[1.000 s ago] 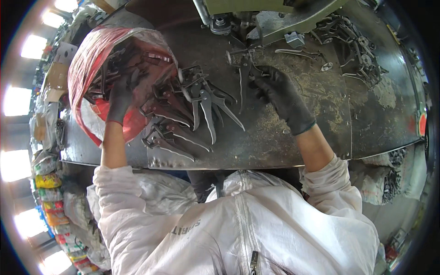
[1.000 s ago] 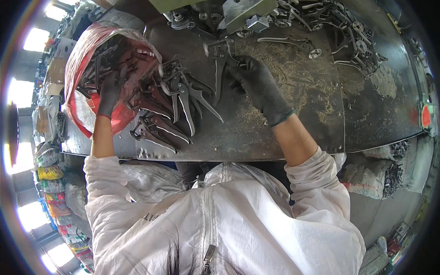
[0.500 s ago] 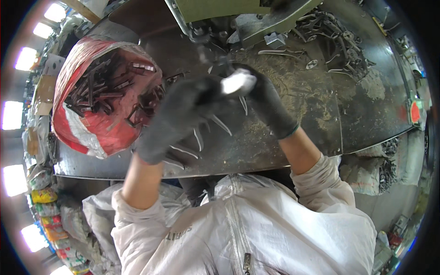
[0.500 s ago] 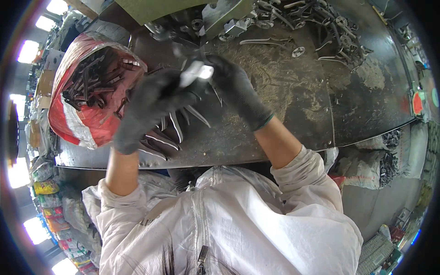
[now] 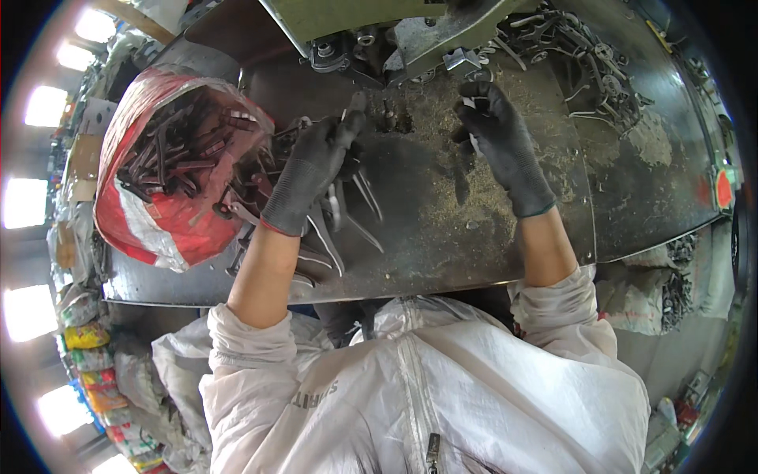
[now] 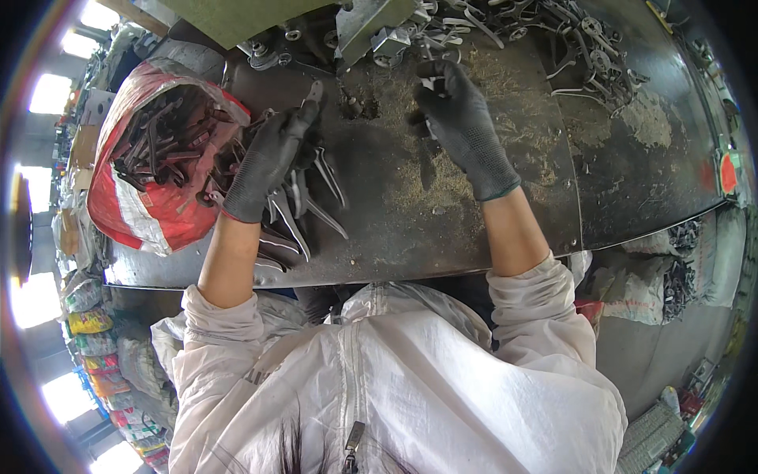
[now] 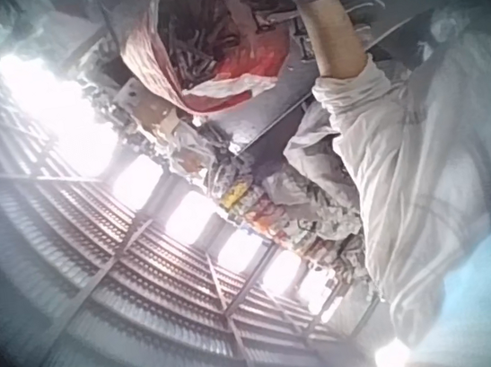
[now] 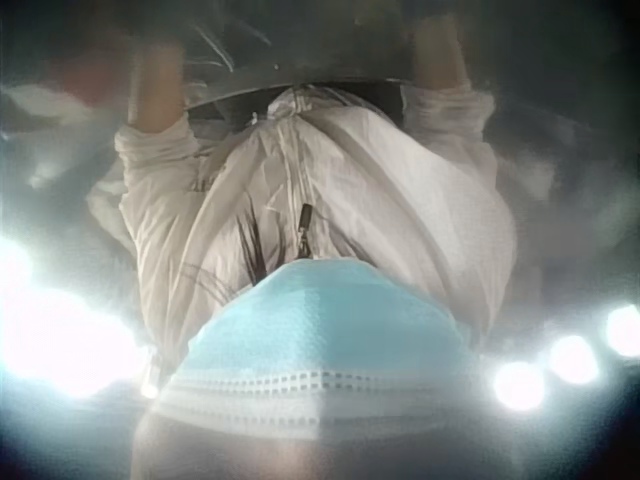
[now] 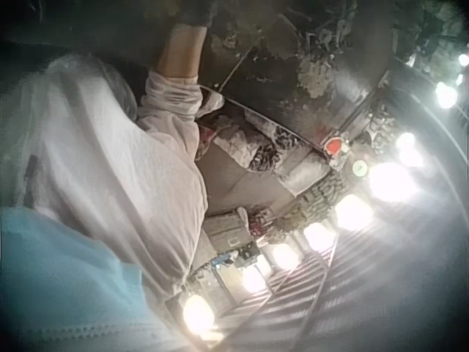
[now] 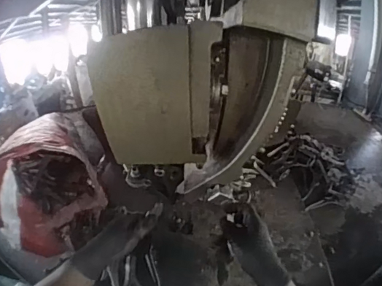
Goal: The person assembles small metal mechanical components by hand, using a press machine to join them on an industrial workbench.
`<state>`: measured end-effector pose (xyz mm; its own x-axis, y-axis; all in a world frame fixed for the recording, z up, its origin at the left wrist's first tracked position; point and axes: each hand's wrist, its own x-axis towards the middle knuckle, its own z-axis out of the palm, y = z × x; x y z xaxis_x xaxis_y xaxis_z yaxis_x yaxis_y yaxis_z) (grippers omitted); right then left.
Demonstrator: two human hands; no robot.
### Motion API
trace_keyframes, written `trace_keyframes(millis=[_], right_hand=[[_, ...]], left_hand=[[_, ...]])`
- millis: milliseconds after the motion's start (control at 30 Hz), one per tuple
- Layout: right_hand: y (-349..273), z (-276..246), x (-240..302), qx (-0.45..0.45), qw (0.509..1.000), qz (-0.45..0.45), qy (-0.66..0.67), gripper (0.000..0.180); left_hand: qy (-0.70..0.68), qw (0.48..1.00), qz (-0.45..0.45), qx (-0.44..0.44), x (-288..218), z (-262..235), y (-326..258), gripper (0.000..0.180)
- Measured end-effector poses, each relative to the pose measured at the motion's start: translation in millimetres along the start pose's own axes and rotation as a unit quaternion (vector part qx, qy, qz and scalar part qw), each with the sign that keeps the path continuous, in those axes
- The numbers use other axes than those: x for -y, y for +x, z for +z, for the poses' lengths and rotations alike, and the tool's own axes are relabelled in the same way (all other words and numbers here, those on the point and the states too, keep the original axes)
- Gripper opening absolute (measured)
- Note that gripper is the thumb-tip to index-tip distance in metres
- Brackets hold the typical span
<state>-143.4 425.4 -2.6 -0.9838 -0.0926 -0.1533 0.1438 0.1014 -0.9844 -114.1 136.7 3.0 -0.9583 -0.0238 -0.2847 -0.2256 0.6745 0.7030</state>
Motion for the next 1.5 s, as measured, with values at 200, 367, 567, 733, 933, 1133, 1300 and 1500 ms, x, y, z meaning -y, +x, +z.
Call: trace_keyframes(millis=[200,367,567,733,933,1133,1300,1500], right_hand=[[-14,-1,30,-0.036,0.998,-0.009,-0.044,0.038],[-19,2,29,-0.013,0.99,-0.07,-0.119,0.036],[-2,27,19,0.093,0.981,0.027,0.168,0.036],[6,27,3,0.106,0.961,0.01,0.255,0.038],[0,41,2,0.153,0.977,0.01,0.15,0.04],[5,58,-14,0.134,0.975,-0.007,0.178,0.042],[9,53,-29,0.141,0.981,0.052,0.121,0.039],[7,48,-29,0.131,0.977,0.077,0.148,0.037]], left_hand=[[-0.134,0.988,0.078,0.019,10,11,1,0.051],[-0.267,0.962,0.051,0.036,-11,13,-13,0.05],[-0.229,0.971,0.061,0.04,-12,12,-4,0.048],[-0.171,0.984,0.05,0.019,-2,13,8,0.047],[-0.2,0.976,0.086,0.026,-17,15,6,0.047],[-0.032,0.977,0.208,-0.033,34,40,39,0.034],[0.131,0.982,0.116,-0.064,-26,5,-1,0.027],[0.159,0.949,0.063,-0.265,31,-120,13,0.027]])
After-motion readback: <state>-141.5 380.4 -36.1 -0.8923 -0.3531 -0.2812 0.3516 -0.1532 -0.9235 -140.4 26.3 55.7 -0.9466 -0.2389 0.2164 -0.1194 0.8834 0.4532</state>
